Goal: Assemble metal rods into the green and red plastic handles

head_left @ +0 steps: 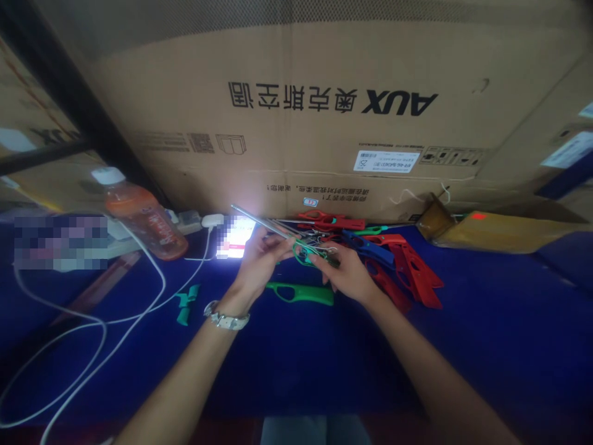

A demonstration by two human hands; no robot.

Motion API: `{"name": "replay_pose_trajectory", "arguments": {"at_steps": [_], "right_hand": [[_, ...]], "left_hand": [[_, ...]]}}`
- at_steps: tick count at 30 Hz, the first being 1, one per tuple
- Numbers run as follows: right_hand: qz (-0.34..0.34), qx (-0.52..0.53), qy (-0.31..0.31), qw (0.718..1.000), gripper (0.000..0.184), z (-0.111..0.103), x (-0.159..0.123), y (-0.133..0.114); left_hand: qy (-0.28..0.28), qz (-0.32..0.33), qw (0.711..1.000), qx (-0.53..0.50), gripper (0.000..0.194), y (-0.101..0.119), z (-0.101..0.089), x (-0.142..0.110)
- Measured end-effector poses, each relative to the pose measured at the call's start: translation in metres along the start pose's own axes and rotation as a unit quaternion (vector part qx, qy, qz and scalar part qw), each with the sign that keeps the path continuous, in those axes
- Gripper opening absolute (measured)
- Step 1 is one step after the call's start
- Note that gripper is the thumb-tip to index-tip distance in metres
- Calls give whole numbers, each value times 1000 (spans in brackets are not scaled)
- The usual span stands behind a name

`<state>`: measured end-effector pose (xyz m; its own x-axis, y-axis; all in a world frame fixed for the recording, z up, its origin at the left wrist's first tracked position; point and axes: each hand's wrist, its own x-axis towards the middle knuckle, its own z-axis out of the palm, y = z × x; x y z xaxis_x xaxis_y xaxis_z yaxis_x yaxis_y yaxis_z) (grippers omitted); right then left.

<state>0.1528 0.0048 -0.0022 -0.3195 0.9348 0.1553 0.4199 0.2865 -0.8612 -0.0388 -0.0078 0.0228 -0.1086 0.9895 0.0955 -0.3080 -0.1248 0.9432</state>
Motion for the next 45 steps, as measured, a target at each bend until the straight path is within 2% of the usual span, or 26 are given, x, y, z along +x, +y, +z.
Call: {"name": "replay_pose_trajectory", "arguments": {"at_steps": [3,7,13,17,23,34,45], "right_hand": [[-34,-46,74,996,42,4,-1,-1],[-95,-65,138,984,48,7,0,2],[-205,-48,192,959,12,3,2,3],[-258,-67,214,940,11,-2,2,0],[-229,-137,198,943,12,-6,-2,-1],[-199,-189,160,948,11,-2,-7,-10],[-140,-159,230,950,17,1,-2,-9]], "left_hand": [[20,4,1000,-3,39,-2,2,-1],[38,18,999,-16,39,-5,4,-2],[60,32,997,-31,39,-3,2,-1],[71,43,996,-37,39,2,2,-1],[79,60,994,-39,32,3,2,0],[86,48,994,-41,34,4,4,-1],[98,48,994,-32,29,5,3,0]]}}
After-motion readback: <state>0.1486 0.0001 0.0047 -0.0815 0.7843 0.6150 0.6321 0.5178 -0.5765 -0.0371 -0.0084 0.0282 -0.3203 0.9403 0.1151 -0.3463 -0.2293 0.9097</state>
